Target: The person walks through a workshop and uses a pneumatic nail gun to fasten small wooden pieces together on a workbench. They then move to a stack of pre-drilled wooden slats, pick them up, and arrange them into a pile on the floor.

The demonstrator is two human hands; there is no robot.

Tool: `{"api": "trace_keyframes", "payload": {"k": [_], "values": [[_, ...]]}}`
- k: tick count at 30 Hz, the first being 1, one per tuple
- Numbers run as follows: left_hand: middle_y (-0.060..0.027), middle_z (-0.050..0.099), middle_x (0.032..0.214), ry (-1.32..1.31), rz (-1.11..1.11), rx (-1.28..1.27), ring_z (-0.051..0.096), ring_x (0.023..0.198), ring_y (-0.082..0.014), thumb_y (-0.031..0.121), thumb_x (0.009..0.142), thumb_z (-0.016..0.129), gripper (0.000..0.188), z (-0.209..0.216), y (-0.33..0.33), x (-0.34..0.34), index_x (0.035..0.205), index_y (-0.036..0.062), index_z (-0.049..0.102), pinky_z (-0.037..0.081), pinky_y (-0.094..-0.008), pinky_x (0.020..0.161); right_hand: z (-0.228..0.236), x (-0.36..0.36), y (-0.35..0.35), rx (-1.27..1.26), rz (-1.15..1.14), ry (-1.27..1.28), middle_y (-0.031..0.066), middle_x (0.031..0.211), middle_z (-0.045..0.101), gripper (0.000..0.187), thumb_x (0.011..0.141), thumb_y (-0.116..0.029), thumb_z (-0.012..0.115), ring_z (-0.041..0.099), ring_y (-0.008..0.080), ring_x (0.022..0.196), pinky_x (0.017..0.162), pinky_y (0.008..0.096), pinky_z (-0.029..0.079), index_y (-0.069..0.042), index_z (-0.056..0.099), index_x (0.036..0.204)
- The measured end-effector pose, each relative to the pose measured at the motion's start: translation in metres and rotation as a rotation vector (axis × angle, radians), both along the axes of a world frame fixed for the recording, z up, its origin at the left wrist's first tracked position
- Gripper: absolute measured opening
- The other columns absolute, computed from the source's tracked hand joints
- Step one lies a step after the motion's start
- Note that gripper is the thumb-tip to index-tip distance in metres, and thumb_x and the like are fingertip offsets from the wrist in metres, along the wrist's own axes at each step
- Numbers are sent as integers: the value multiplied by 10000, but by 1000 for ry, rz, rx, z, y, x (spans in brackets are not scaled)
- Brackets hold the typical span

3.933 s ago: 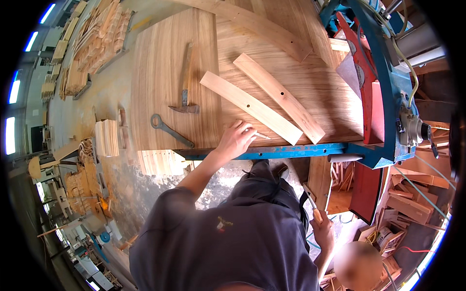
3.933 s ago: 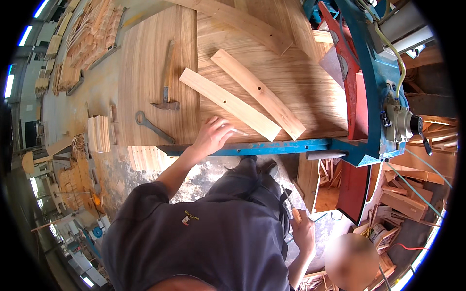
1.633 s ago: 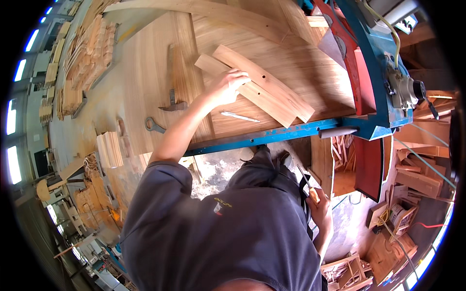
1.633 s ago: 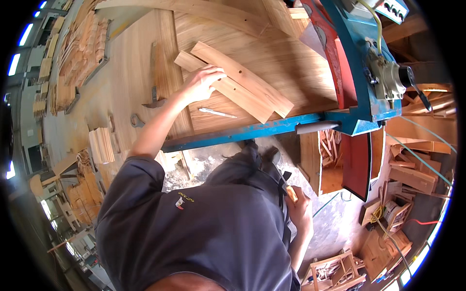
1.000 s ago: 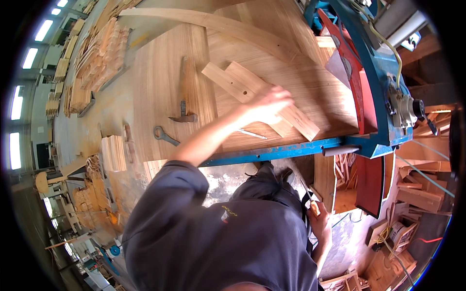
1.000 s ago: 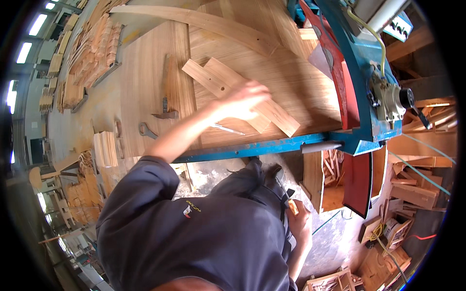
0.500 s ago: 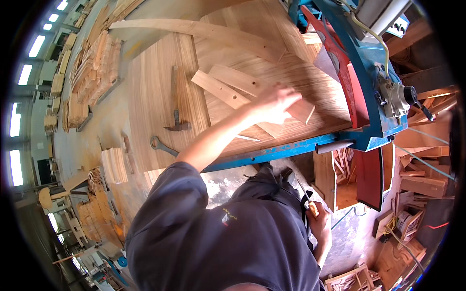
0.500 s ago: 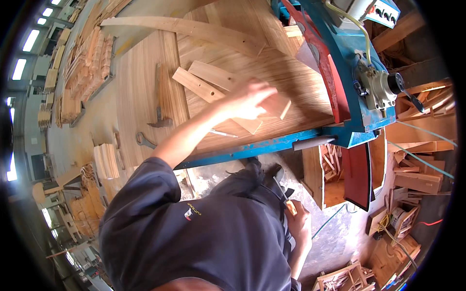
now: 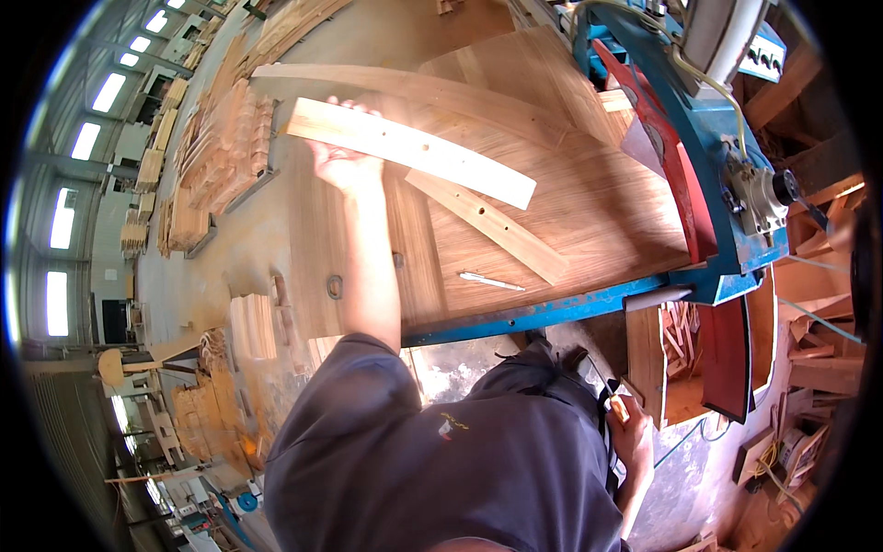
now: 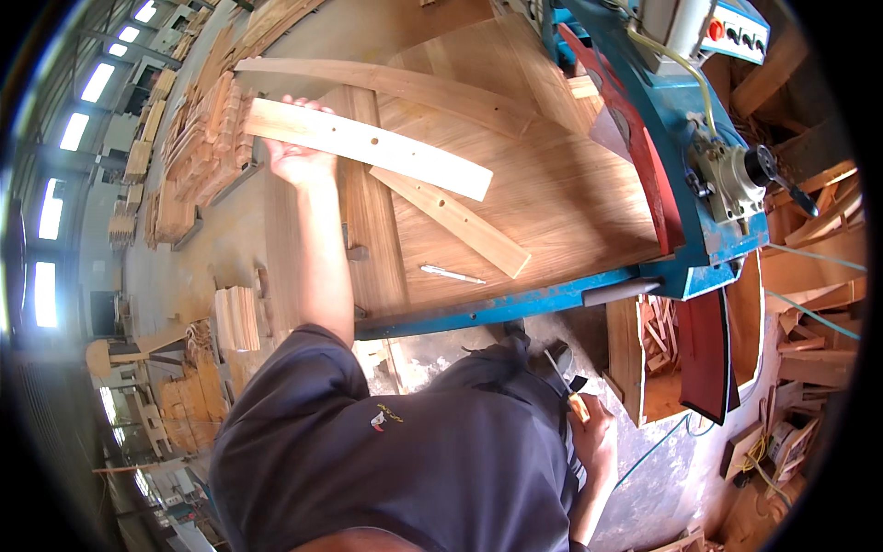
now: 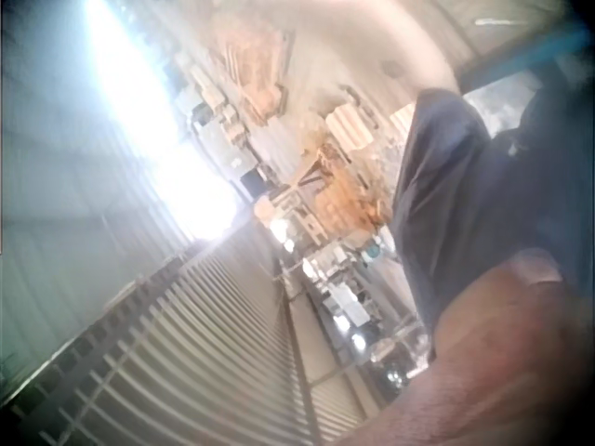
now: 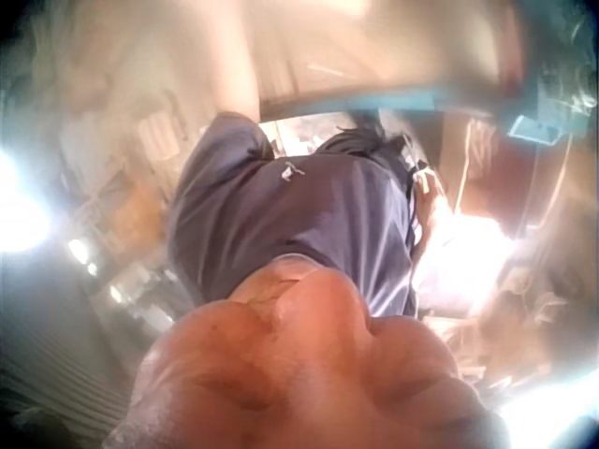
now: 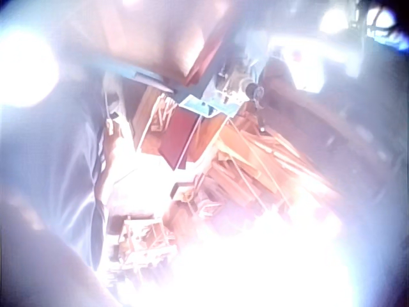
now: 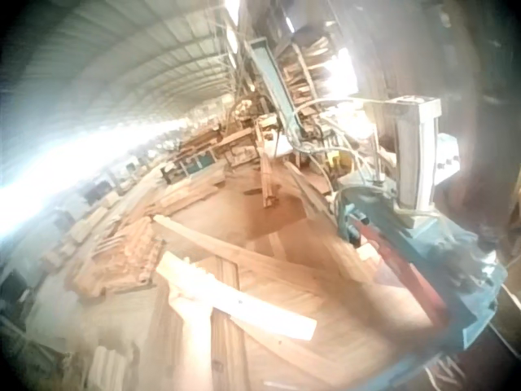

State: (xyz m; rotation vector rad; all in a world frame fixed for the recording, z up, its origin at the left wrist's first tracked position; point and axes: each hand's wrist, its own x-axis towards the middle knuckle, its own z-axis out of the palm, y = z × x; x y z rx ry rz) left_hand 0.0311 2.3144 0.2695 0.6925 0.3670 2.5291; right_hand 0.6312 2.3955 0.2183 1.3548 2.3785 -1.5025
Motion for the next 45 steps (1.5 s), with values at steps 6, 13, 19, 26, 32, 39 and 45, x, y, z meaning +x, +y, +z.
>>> {"api": "trace_keyframes", "payload": {"k": [6,13,19,26,32,39,45], "values": [[-144,593,1093,-113,-6,-3,576,969,-313,582,974,405,651,-18,4,4,1222,4,576,466,-524,938,2,1,-4,-3,7,-56,243,957,688,294,829,-48,684,668,445,923,769,454,528,-39,618,1115],[-138,620,1037,-183,29,-61,579,950,-315,586,952,469,623,-40,16,9,1197,28,598,465,-519,938,5,-20,-7,470,161,-36,247,930,633,322,903,-126,652,629,460,845,705,515,494,2,532,1173],[-146,626,1052,-187,26,-96,588,968,-328,590,966,436,623,-54,18,6,1205,38,598,466,-520,932,25,-83,10,472,102,-76,259,875,642,243,931,-94,608,628,465,786,651,517,489,-11,520,1141],[-149,629,1071,-177,-35,-81,586,974,-329,597,970,413,636,-48,22,9,1220,40,591,463,-517,932,35,-90,10,434,-12,-3,265,955,652,368,872,-50,644,644,477,851,694,526,518,-15,489,1204],[-158,600,1247,82,-30,-78,557,1163,-341,569,967,462,664,-21,28,10,1370,42,496,420,-523,1037,25,-78,4,341,69,76,289,1045,643,446,826,-15,684,629,491,935,777,518,523,2,511,1238],[-120,635,1202,619,-34,-574,617,1098,-258,508,839,728,768,2,73,101,1371,5,495,502,-387,964,12,-56,3,211,69,107,266,1012,654,377,856,-11,648,644,476,920,764,486,527,-16,525,1212],[-109,608,1267,1598,250,-586,570,1131,-256,389,799,775,685,-29,129,205,1357,62,549,461,-411,1021,4,-45,-10,170,52,65,267,974,665,309,895,-50,606,663,469,910,740,481,535,-43,544,1198]]}}
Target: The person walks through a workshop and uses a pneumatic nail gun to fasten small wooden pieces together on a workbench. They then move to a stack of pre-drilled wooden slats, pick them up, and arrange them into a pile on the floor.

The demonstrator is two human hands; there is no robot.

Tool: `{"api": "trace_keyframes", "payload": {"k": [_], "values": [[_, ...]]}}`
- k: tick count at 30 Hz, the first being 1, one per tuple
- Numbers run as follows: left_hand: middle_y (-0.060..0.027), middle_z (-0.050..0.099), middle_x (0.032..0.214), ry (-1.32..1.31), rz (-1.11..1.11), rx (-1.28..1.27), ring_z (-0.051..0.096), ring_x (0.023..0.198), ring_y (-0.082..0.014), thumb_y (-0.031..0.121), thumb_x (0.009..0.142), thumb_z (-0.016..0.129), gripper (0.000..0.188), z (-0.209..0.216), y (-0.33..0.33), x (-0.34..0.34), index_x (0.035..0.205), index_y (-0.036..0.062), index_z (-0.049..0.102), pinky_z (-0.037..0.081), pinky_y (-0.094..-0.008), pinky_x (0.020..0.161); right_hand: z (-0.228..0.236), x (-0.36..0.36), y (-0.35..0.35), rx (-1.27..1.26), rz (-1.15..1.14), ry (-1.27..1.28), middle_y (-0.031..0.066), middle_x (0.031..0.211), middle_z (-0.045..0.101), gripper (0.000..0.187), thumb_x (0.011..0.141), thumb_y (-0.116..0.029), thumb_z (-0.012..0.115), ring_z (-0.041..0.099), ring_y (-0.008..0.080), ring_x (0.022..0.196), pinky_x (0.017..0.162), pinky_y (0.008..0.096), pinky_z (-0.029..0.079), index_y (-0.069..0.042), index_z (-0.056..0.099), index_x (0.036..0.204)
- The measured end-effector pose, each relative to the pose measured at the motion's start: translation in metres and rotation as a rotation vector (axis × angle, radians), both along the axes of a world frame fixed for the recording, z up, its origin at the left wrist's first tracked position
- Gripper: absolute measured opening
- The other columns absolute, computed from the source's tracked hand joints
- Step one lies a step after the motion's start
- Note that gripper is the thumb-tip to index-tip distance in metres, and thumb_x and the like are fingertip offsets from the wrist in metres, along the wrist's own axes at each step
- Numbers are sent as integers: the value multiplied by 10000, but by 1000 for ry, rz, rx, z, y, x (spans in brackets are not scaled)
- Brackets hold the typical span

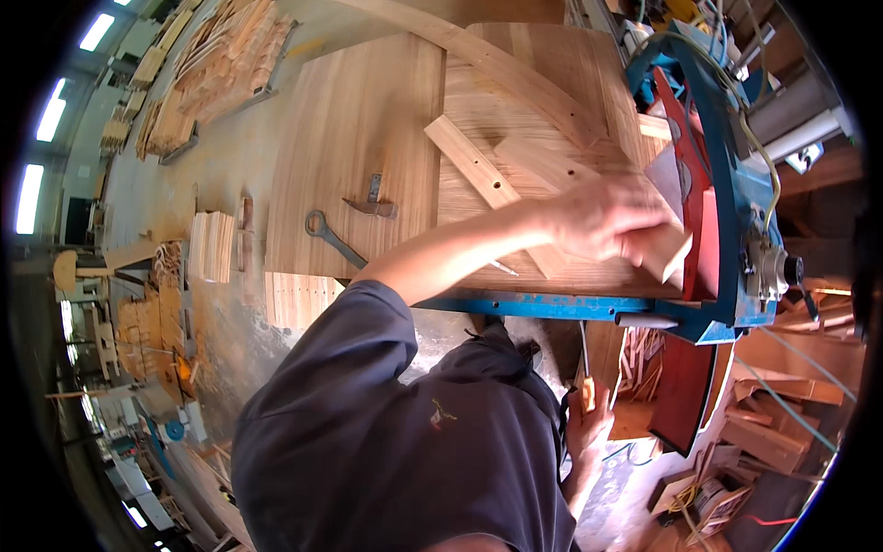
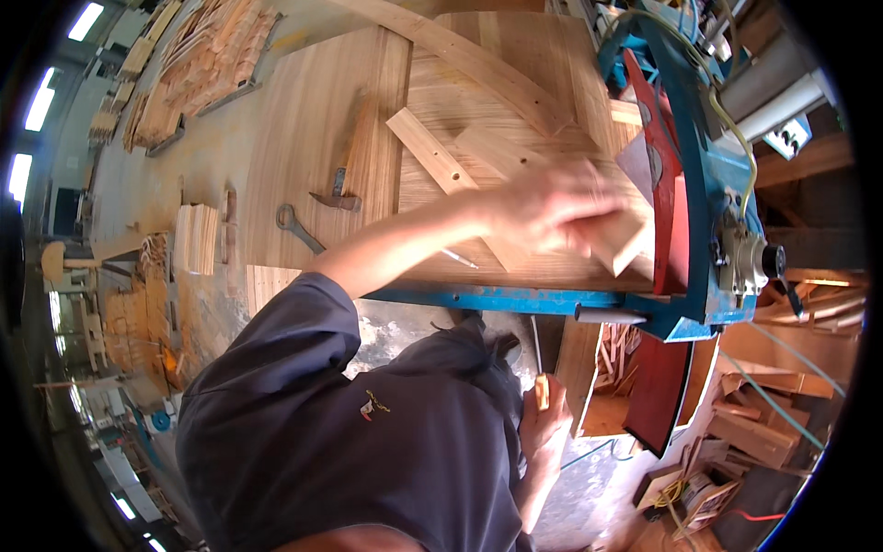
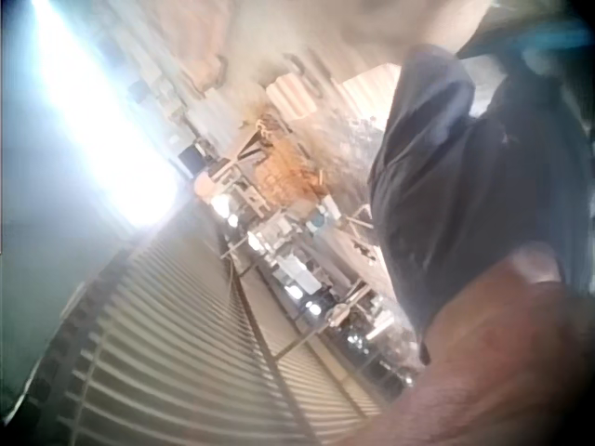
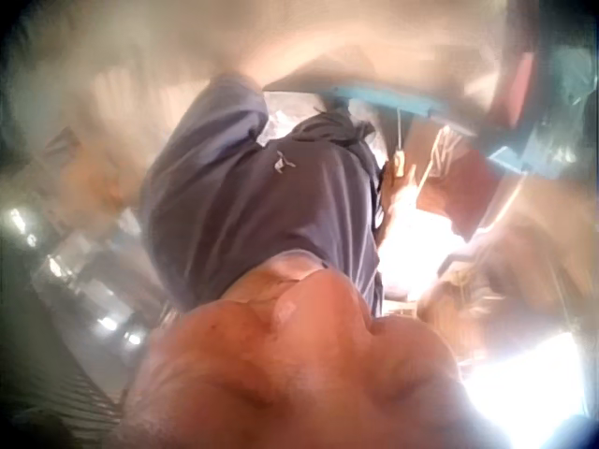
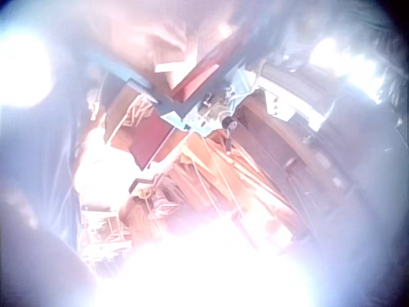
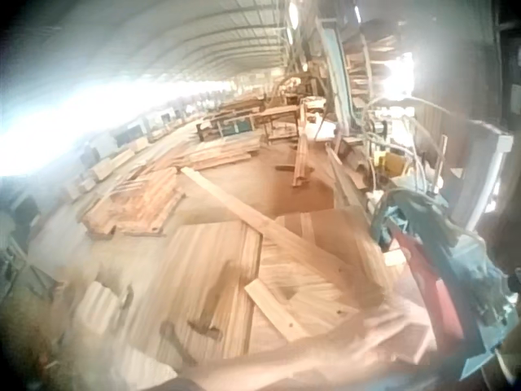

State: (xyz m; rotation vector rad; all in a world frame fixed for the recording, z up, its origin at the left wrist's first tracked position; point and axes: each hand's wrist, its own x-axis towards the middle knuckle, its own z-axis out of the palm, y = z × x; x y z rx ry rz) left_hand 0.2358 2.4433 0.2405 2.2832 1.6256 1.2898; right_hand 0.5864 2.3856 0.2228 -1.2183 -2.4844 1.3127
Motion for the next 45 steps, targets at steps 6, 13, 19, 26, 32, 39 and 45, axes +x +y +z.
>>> {"api": "trace_keyframes", "payload": {"k": [6,13,19,26,32,39,45], "values": [[-113,599,1240,275,6,-374,538,1159,-283,330,781,795,646,-98,-8,-6,1319,54,568,450,-399,1040,0,8,-8,3,-43,-19,267,907,661,343,868,-108,689,653,469,866,723,475,514,-14,580,1179],[-109,568,1317,206,79,-501,512,1199,-295,353,718,837,722,-130,-31,-42,1338,99,569,443,-460,1034,-8,12,-9,39,7,-14,272,929,665,334,864,-100,685,654,477,884,730,476,518,-20,588,1174],[-128,362,1540,417,158,-761,337,1423,-334,482,551,930,1132,-103,-84,-87,1500,186,389,274,-505,1205,-9,12,-7,-50,58,-88,261,991,660,341,857,-37,652,643,476,944,786,499,518,-51,554,1183],[-126,349,1545,419,230,-799,316,1429,-349,138,553,901,1055,-115,-73,-96,1484,195,408,315,-503,1192,-3,-2,3,-58,99,-153,261,995,663,337,853,-60,677,647,464,934,771,502,522,-52,557,1168],[-86,327,1573,382,277,-812,286,1447,-345,162,540,918,1090,-115,-76,-50,1494,188,390,308,-475,1203,-12,-3,6,30,71,-135,234,1004,672,339,874,-102,670,653,436,939,793,476,522,-47,556,1188],[-101,682,1173,-583,324,-480,642,1092,-251,178,873,739,283,-92,-114,9,1122,57,679,498,-371,975,-5,43,12,194,164,-228,219,927,650,251,867,-83,668,654,416,858,715,492,507,-22,544,1076],[-90,683,999,-1969,210,-966,684,872,-189,240,991,588,199,-129,-135,142,1019,48,634,575,-348,791,24,81,24,190,331,-89,195,705,627,179,864,-81,631,652,399,681,599,489,500,-17,546,1008]]}}
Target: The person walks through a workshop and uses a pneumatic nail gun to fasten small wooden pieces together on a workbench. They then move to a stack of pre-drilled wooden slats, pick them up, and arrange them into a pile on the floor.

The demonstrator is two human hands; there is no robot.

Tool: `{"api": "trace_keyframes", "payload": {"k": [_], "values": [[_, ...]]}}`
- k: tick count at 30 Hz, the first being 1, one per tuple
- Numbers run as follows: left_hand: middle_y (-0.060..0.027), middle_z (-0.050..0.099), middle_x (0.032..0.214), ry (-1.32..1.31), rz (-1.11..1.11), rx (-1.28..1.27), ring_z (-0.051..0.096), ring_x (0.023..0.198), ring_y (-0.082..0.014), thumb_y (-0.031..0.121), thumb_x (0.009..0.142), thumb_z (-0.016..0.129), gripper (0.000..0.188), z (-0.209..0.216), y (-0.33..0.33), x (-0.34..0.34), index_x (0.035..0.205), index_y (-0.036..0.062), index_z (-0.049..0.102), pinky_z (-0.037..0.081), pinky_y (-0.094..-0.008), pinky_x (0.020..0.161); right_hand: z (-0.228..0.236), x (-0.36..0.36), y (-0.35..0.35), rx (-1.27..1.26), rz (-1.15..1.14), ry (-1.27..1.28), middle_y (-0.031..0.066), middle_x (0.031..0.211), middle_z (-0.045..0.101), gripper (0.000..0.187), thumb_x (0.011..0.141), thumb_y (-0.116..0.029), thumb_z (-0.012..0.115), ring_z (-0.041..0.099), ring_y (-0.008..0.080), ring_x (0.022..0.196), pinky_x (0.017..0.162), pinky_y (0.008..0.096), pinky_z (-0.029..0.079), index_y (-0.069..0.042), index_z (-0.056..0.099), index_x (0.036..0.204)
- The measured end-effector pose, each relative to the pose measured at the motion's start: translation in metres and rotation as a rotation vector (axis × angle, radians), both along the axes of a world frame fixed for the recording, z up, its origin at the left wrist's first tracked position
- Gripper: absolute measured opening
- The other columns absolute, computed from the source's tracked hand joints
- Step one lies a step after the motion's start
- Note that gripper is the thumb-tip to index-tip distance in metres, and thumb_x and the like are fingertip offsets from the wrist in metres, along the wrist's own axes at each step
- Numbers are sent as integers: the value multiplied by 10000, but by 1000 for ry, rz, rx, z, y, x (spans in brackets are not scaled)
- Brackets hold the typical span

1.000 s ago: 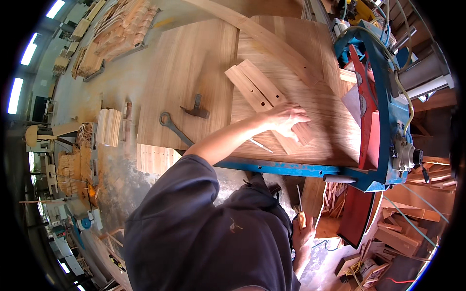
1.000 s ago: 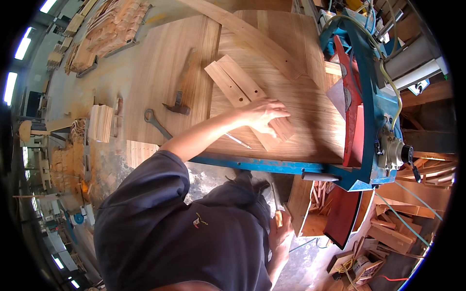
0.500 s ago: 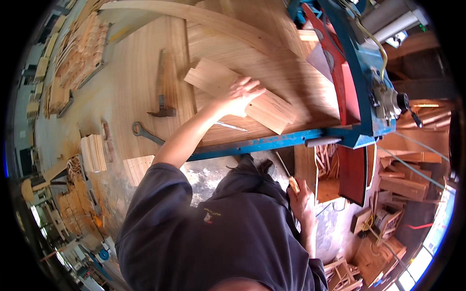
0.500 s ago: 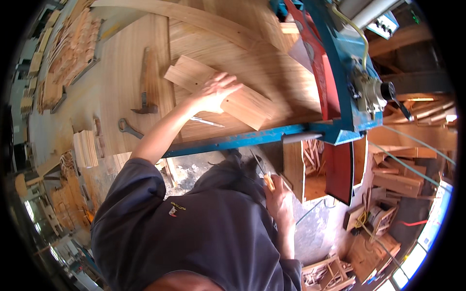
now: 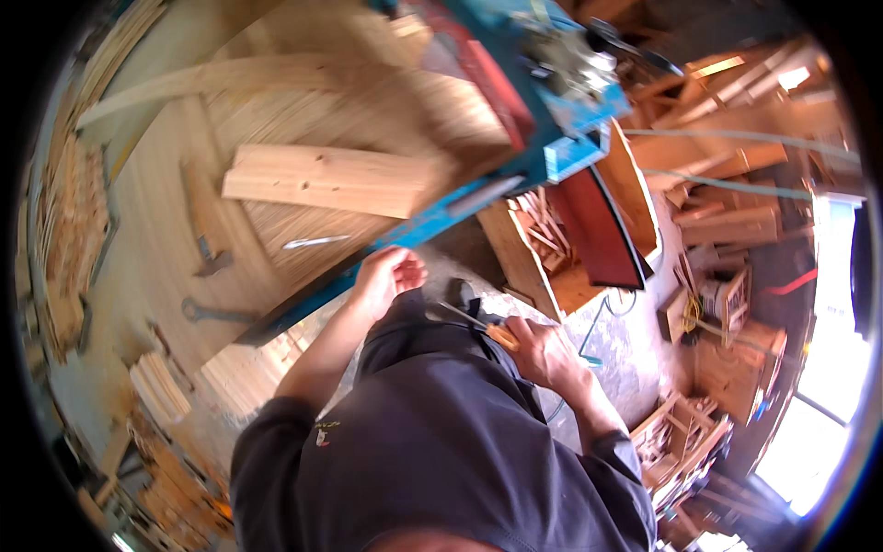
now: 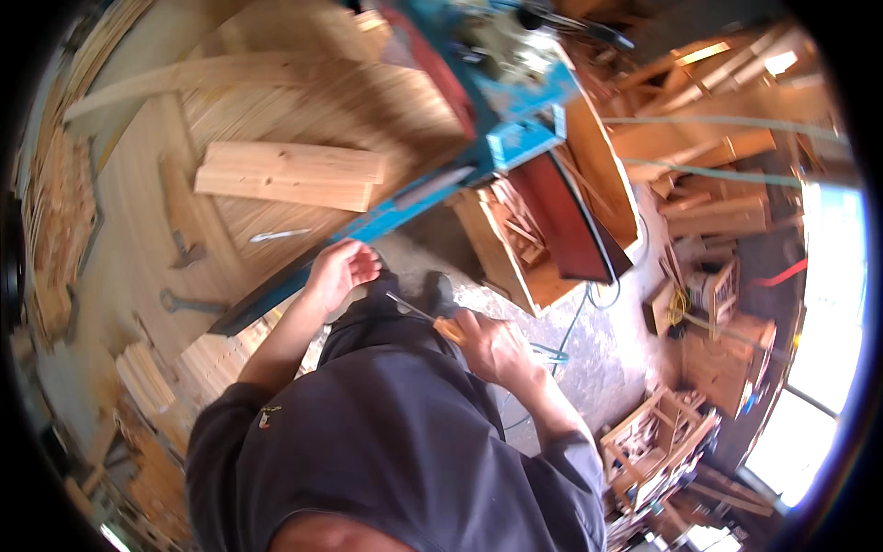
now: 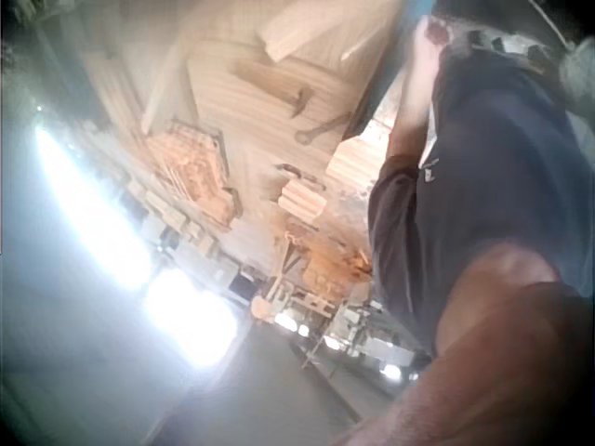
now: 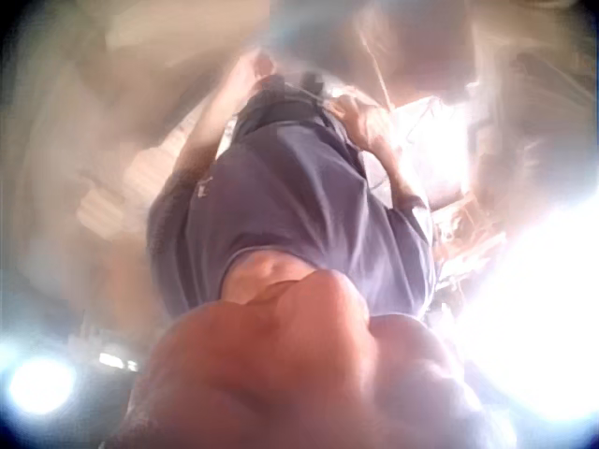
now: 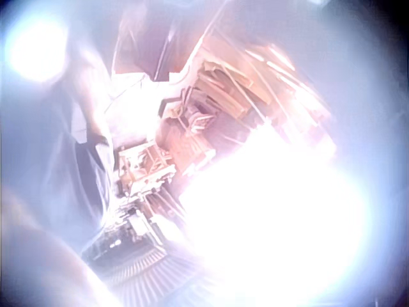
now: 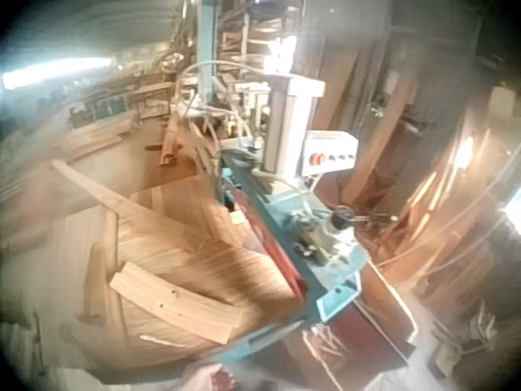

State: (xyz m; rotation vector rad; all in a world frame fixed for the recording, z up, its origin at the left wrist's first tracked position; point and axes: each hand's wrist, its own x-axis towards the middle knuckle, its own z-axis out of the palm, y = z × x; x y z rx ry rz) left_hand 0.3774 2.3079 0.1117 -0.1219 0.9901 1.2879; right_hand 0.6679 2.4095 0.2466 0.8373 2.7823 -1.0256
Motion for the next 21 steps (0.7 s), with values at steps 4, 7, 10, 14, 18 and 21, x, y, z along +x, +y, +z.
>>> {"api": "trace_keyframes", "payload": {"k": [4,7,10,14,18,21], "values": [[-60,673,947,502,-49,-73,669,811,-147,204,975,615,197,-22,2,46,1104,56,624,564,-292,717,-34,70,21,-26,-143,-239,221,669,632,172,922,-182,589,655,425,669,598,509,497,-32,542,991],[-28,669,930,550,-159,-104,659,815,-119,159,964,632,159,-57,-20,69,1090,61,638,545,-249,706,-62,143,32,5,-289,-108,217,709,653,174,903,-191,619,671,424,724,623,512,511,-46,550,969],[-32,681,918,618,-140,-153,650,792,-103,149,968,630,136,-79,-48,94,1067,57,653,531,-240,684,-143,246,17,-96,-386,-207,221,807,670,275,867,-147,677,668,419,794,684,483,526,-40,548,1085],[-33,673,891,760,-199,-319,648,745,-112,143,959,637,143,-122,-124,117,1042,27,654,529,-245,645,-255,403,-41,-191,-538,-599,201,848,694,269,815,-198,709,678,390,854,784,472,536,-60,647,1036],[-38,666,831,863,-384,-503,644,728,-144,203,944,655,180,-152,-222,135,1012,37,673,523,-269,640,-282,467,-24,15,-692,-662,168,874,715,219,870,-283,623,690,355,866,808,446,539,-99,717,941],[-57,670,817,1173,-1050,-498,658,707,-163,174,936,642,146,-172,-293,130,989,41,673,535,-294,624,-306,467,12,-80,-1086,-289,176,832,704,239,853,-290,674,687,375,808,733,441,540,-81,717,961]]}}
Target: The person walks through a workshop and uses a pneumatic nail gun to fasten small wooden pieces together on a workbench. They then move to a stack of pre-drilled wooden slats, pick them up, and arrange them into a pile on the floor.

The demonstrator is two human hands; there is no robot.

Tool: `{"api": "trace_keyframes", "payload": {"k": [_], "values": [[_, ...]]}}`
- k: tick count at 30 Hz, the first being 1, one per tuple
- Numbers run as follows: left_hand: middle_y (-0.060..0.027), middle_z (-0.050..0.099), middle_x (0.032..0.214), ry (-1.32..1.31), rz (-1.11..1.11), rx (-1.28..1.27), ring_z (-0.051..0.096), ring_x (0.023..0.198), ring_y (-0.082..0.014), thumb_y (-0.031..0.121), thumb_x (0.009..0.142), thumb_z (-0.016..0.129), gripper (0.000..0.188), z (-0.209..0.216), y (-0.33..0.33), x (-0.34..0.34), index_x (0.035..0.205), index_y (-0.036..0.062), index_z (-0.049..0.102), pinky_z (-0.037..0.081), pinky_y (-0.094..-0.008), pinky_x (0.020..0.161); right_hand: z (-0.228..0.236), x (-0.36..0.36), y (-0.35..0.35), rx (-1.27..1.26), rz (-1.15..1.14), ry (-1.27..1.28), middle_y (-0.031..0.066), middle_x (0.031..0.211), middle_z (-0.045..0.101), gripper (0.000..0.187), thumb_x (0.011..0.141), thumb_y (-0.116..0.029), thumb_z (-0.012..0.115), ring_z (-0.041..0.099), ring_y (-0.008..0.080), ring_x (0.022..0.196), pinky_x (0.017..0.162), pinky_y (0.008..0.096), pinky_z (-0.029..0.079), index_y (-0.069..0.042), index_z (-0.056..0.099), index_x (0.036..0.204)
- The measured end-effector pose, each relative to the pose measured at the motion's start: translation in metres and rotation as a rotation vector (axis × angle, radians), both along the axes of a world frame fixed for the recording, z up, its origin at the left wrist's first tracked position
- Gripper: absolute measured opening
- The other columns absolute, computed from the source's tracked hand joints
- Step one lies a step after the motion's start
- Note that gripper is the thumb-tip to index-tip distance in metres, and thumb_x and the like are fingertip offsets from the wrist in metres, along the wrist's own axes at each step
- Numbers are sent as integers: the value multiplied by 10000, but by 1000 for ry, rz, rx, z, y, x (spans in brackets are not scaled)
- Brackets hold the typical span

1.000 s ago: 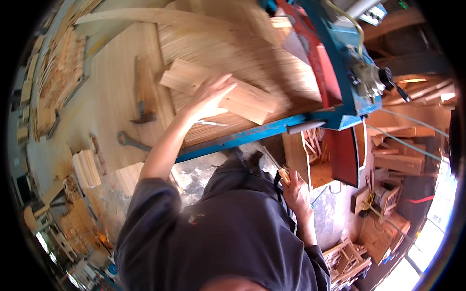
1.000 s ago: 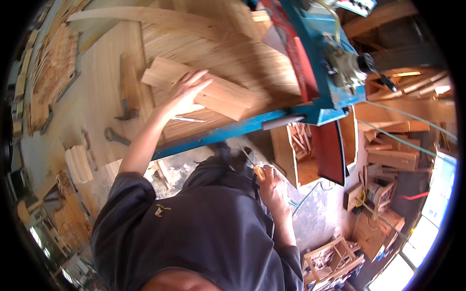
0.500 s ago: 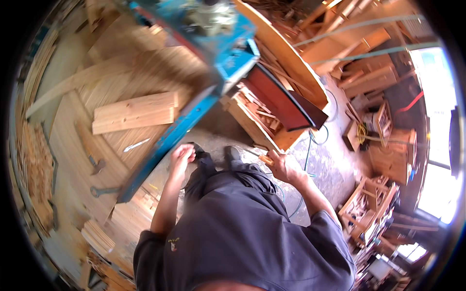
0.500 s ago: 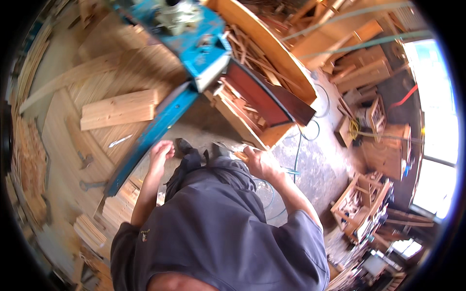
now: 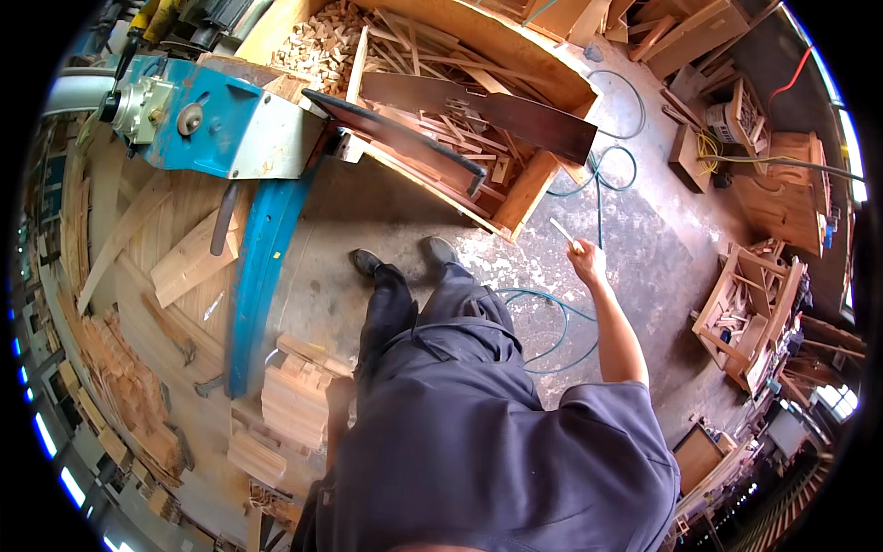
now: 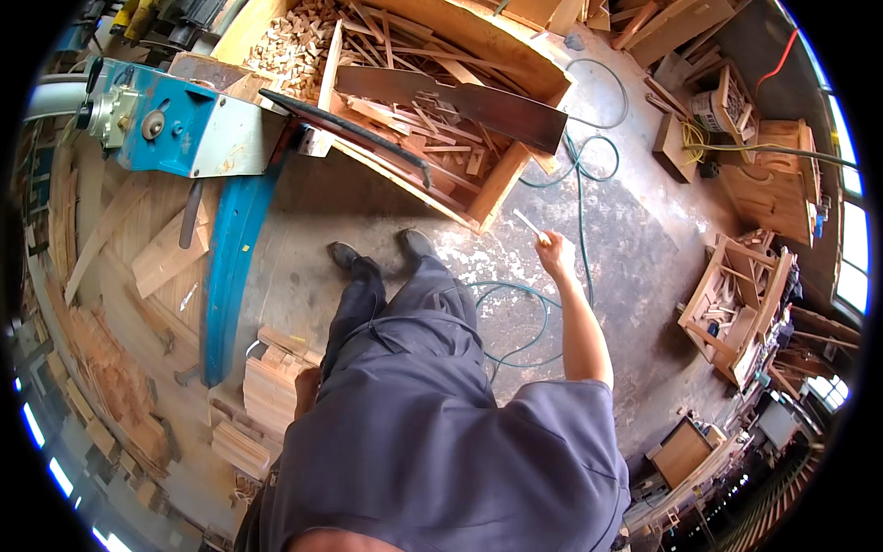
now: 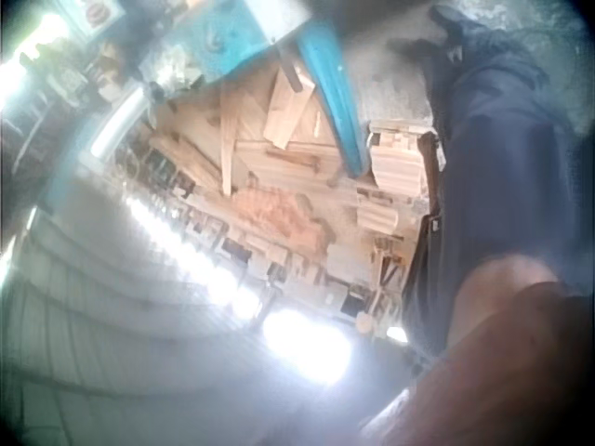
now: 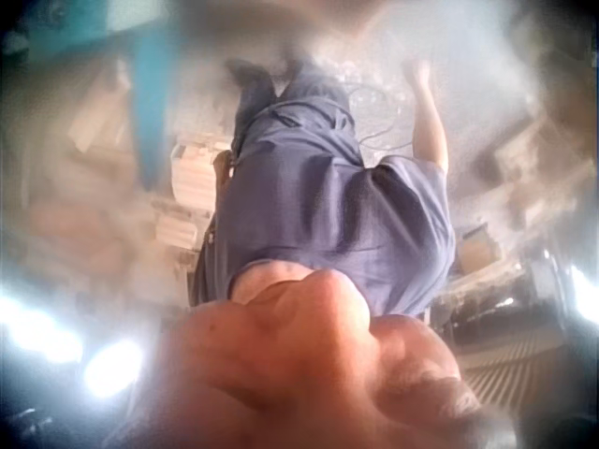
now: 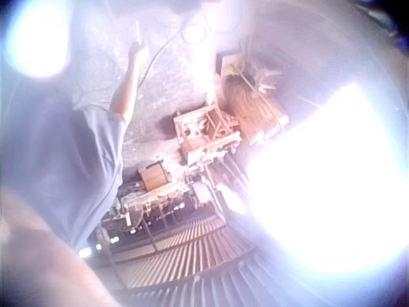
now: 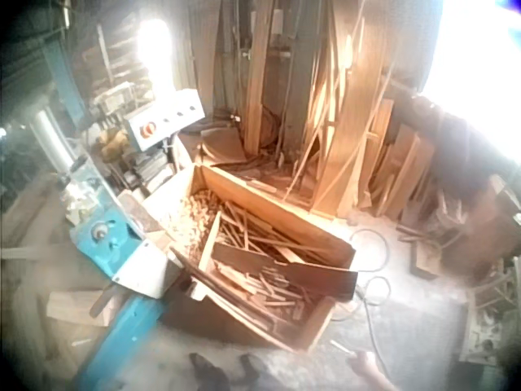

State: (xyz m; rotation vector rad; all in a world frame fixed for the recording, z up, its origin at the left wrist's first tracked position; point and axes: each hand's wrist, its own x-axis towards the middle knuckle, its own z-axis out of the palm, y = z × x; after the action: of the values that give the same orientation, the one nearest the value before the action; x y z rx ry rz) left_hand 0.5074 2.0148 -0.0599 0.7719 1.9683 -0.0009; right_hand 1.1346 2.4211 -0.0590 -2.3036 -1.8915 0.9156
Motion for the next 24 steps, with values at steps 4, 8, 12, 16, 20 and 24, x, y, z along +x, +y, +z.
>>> {"api": "trace_keyframes", "payload": {"k": [4,8,12,16,20,24], "values": [[-75,664,794,210,-654,35,670,682,-197,133,917,631,108,35,-26,18,970,47,671,534,-319,572,-48,-34,57,101,-36,276,219,813,681,307,825,-276,746,692,389,814,695,413,540,-97,696,1069],[-81,688,872,36,523,202,688,737,-194,127,883,656,159,44,-113,24,1004,25,670,543,-313,608,-72,-84,96,162,-2,212,217,829,686,357,827,-267,739,685,395,823,703,437,539,-125,684,1150],[-98,715,875,148,695,252,689,798,-204,220,851,691,262,105,-23,90,1022,23,700,544,-330,708,-138,-59,91,88,57,91,200,989,714,425,859,-370,706,678,411,831,720,486,540,-101,671,1186],[-121,730,908,312,634,238,696,825,-219,284,837,709,340,127,-24,126,1087,54,713,549,-356,744,-150,-48,85,-205,43,-107,279,1059,682,540,848,-466,656,675,436,957,851,502,539,7,672,1110],[-134,732,934,296,675,186,707,868,-245,307,823,714,348,109,-50,151,1070,63,725,552,-364,783,-225,17,68,-293,99,-159,229,1014,678,362,802,-309,605,642,440,1000,865,514,522,18,663,944],[-138,727,977,290,847,137,697,940,-302,338,825,689,338,76,-140,234,1066,103,717,543,-413,845,-206,1,52,-992,-276,346,227,1319,521,572,830,-459,472,457,540,1205,824,621,436,-87,553,1257]]}}
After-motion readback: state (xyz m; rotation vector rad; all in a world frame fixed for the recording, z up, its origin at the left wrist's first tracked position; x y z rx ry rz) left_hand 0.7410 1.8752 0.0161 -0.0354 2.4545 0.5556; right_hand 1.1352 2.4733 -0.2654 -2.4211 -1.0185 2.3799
